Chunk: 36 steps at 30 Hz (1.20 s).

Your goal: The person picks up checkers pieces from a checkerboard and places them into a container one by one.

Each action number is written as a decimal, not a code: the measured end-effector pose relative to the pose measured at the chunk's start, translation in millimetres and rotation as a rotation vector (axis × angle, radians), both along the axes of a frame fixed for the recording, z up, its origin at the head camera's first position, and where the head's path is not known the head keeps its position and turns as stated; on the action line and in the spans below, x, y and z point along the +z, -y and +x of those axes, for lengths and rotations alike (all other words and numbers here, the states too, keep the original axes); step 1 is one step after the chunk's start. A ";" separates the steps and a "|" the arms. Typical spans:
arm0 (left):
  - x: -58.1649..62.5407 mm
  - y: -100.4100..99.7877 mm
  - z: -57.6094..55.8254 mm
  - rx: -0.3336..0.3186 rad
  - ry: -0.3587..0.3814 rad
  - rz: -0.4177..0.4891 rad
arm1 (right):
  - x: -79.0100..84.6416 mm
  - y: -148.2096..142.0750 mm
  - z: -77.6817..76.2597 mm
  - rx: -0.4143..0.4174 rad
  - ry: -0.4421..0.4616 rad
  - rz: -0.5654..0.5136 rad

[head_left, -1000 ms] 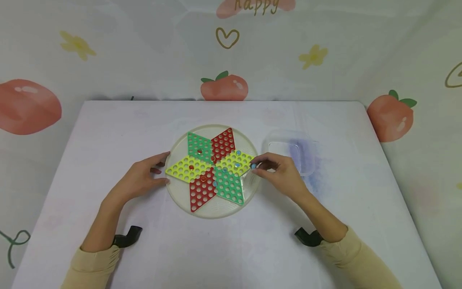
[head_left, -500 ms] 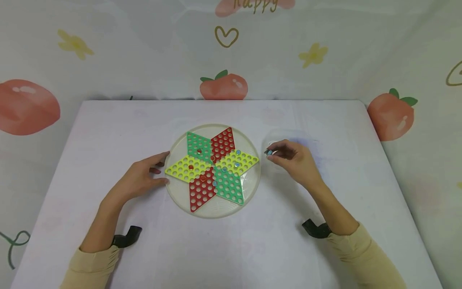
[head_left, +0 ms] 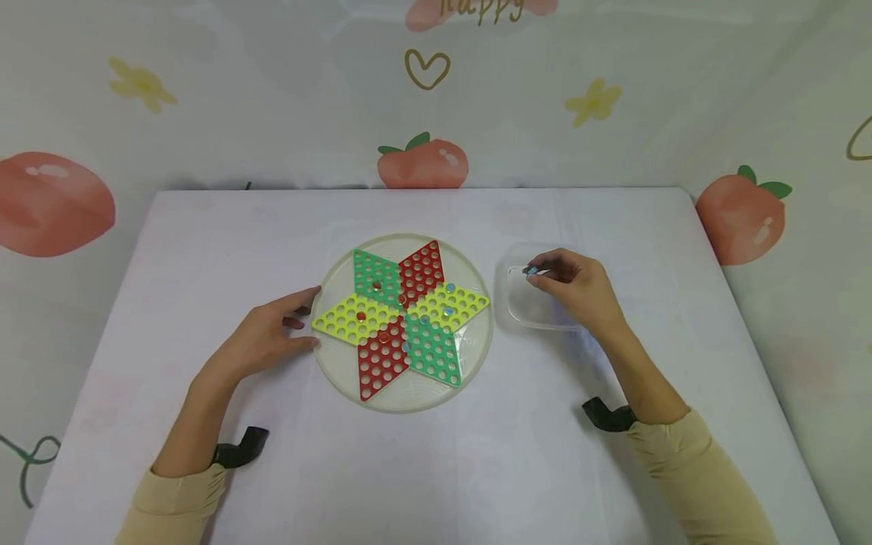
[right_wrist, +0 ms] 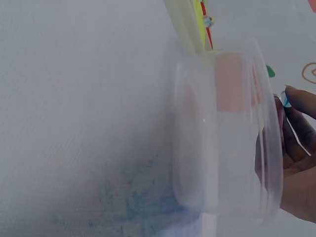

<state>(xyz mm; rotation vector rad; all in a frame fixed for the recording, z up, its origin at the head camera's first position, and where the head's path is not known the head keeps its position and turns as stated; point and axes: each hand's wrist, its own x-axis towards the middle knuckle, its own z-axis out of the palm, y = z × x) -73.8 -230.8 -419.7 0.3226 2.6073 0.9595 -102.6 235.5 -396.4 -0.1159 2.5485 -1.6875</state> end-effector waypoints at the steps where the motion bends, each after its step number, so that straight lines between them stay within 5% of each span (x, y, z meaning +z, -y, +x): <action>1: 0.0 -0.1 -0.1 -0.001 -0.001 0.000 | -1.7 -1.0 -1.1 -0.003 0.000 0.018; 13: 2.1 0.6 0.1 -0.012 0.006 0.004 | -10.6 -0.5 -18.0 0.021 0.170 0.300; 36: 3.5 -0.6 -0.4 -0.021 0.011 -0.007 | -21.0 11.5 -29.6 0.094 0.255 0.394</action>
